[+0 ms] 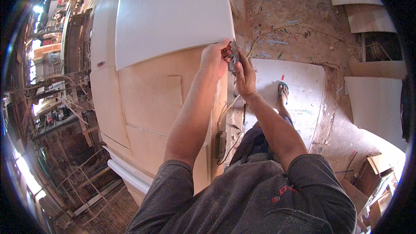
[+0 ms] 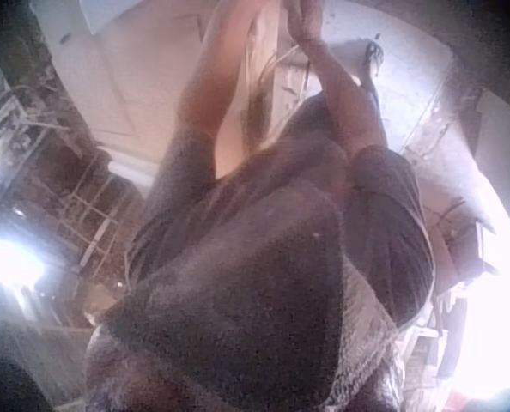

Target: The person applies a white vinyl sheet to a wooden cabinet door, smoothing it with a small block to remove air bubbles. They then trim the excess vinyl along the edges using a utility knife.

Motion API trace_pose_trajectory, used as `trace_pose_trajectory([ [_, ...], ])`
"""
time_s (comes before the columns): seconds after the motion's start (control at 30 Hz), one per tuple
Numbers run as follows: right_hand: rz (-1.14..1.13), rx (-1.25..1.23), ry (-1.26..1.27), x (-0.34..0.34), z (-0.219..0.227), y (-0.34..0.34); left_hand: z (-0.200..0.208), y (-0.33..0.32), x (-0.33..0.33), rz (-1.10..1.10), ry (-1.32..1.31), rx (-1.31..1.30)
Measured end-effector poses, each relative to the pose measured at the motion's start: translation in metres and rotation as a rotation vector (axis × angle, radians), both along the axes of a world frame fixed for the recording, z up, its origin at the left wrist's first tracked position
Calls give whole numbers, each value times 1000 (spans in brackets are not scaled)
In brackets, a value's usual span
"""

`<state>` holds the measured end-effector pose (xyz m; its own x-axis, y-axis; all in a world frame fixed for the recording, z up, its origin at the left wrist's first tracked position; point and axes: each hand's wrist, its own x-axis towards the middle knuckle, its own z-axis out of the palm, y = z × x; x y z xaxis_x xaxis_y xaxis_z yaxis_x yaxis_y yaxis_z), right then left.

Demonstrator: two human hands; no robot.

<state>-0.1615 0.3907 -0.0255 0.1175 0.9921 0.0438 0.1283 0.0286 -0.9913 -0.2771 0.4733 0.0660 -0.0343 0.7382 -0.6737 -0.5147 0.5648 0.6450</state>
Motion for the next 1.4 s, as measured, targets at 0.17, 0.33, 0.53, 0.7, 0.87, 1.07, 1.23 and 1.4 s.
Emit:
trace_pose_trajectory([
  [0.17,-8,10,14,0,10,0,0,-1,1,-3,32,0],
  [0.33,-7,-21,15,1,9,-1,-2,-2,-1,-24,20,17],
  [0.53,-18,-34,-2,-5,8,0,3,-1,4,1,3,44],
  [0.7,-20,-127,107,-11,9,-6,-7,0,-3,-54,-40,81],
  [0.87,-94,-205,201,-13,16,-19,0,0,0,-25,0,58],
  [1.07,-69,-161,170,-24,33,-18,0,1,-3,-27,29,53],
  [1.23,-98,-132,208,-34,29,-17,-4,1,-5,-55,-34,77],
  [1.4,-110,-200,190,-36,34,-19,-6,-1,-4,-58,-48,100],
])
